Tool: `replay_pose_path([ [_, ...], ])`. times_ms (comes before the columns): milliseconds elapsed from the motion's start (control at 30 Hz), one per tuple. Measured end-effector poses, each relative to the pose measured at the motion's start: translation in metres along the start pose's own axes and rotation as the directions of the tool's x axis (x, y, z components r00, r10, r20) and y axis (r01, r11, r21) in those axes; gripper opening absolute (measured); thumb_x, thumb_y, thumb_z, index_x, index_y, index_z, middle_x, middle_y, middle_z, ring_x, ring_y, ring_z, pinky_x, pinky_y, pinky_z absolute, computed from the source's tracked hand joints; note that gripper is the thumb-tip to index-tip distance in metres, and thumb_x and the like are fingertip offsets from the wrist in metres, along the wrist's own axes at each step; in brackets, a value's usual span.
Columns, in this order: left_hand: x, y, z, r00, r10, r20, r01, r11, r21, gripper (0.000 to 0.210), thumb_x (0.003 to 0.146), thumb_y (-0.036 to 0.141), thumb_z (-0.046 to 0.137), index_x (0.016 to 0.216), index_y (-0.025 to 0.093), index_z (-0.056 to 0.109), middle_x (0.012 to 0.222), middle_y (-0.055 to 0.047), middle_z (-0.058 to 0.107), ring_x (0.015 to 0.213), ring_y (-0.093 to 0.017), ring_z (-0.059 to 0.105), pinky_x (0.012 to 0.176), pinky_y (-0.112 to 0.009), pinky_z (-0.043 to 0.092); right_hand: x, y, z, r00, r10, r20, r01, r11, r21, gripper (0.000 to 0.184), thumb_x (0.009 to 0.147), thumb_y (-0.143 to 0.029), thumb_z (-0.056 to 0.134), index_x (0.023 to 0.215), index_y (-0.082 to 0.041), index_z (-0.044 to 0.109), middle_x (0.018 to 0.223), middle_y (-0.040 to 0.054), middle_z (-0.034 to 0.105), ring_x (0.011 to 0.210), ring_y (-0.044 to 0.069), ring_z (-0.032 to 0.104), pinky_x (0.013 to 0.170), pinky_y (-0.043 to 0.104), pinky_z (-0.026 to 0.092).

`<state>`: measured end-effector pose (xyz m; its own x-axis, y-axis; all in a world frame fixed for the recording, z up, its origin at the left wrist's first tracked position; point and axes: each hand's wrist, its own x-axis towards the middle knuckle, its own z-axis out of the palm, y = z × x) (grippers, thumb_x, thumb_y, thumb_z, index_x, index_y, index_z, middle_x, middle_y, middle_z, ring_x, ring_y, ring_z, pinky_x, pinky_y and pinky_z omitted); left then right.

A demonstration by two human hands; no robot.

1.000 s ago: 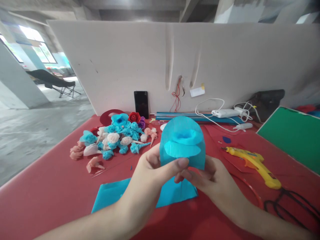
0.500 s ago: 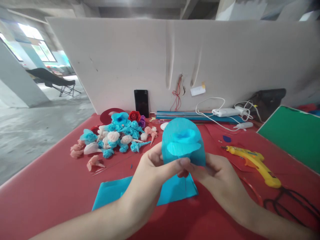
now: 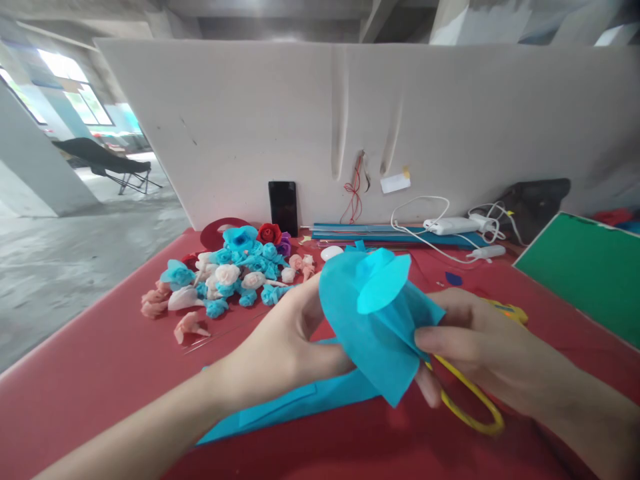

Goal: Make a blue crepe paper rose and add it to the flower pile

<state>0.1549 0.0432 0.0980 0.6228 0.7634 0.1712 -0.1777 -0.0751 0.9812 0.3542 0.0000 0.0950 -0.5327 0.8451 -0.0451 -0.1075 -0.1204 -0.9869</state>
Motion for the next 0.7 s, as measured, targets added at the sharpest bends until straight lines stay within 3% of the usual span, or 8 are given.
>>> replay_pose_path([
  [67, 0.000, -0.002, 0.000, 1.000, 0.023, -0.021, -0.023, 1.000, 0.022, 0.063, 0.057, -0.007, 0.071, 0.109, 0.028, 0.065, 0.090, 0.000, 0.071, 0.088, -0.019, 0.067, 0.070, -0.021, 0.052, 0.000, -0.001, -0.001, 0.999, 0.045, 0.011, -0.045, 0.998, -0.033, 0.022, 0.089, -0.031, 0.059, 0.072, -0.017, 0.062, 0.064, -0.0036, 0.066, 0.060, 0.006, 0.057, 0.067, 0.017, 0.044],
  [133, 0.000, -0.004, 0.000, 0.998, 0.027, -0.048, -0.027, 1.000, 0.013, 0.075, 0.055, -0.008, 0.073, 0.116, 0.033, 0.060, 0.099, 0.002, 0.070, 0.091, -0.019, 0.066, 0.074, -0.021, 0.052, 0.000, -0.001, -0.001, 0.997, 0.075, 0.021, -0.073, 0.994, -0.085, 0.025, 0.089, -0.031, 0.059, 0.068, -0.016, 0.060, 0.063, -0.0036, 0.065, 0.060, 0.005, 0.056, 0.067, 0.015, 0.043],
  [267, 0.000, -0.008, -0.001, 0.995, 0.066, -0.070, -0.068, 0.997, -0.021, 0.074, 0.057, -0.003, 0.075, 0.118, 0.037, 0.058, 0.084, 0.004, 0.071, 0.073, -0.014, 0.065, 0.068, -0.021, 0.053, 0.001, -0.004, 0.000, 0.993, 0.099, 0.060, -0.090, 0.986, -0.139, 0.025, 0.088, -0.033, 0.058, 0.069, -0.015, 0.059, 0.061, -0.0028, 0.062, 0.058, 0.005, 0.053, 0.062, 0.015, 0.041],
  [400, -0.001, -0.010, -0.001, 0.998, 0.068, -0.001, -0.068, 0.997, 0.030, 0.080, 0.054, -0.007, 0.075, 0.120, 0.034, 0.057, 0.076, 0.004, 0.068, 0.075, -0.016, 0.063, 0.074, -0.024, 0.052, 0.003, -0.007, 0.004, 0.989, 0.137, 0.053, -0.127, 0.981, -0.149, 0.026, 0.087, -0.033, 0.057, 0.069, -0.015, 0.057, 0.059, -0.0029, 0.058, 0.054, 0.005, 0.048, 0.056, 0.016, 0.037],
  [567, -0.002, -0.016, 0.007, 0.987, 0.118, -0.107, -0.124, 0.991, -0.050, 0.070, 0.055, 0.006, 0.079, 0.117, 0.032, 0.059, 0.071, 0.002, 0.068, 0.063, -0.016, 0.061, 0.062, -0.025, 0.053, 0.002, -0.007, 0.005, 0.988, 0.145, 0.053, -0.132, 0.973, -0.191, 0.025, 0.087, -0.029, 0.057, 0.066, -0.015, 0.056, 0.055, -0.0030, 0.055, 0.054, 0.006, 0.047, 0.057, 0.017, 0.038],
  [700, -0.002, -0.015, 0.007, 0.977, 0.147, -0.152, -0.153, 0.988, -0.027, 0.073, 0.051, 0.002, 0.080, 0.115, 0.032, 0.061, 0.081, 0.001, 0.071, 0.070, -0.017, 0.065, 0.067, -0.023, 0.053, 0.001, -0.007, 0.002, 0.988, 0.152, 0.020, -0.144, 0.967, -0.209, 0.023, 0.087, -0.027, 0.058, 0.067, -0.016, 0.058, 0.056, -0.0032, 0.057, 0.054, 0.006, 0.049, 0.053, 0.015, 0.037],
])
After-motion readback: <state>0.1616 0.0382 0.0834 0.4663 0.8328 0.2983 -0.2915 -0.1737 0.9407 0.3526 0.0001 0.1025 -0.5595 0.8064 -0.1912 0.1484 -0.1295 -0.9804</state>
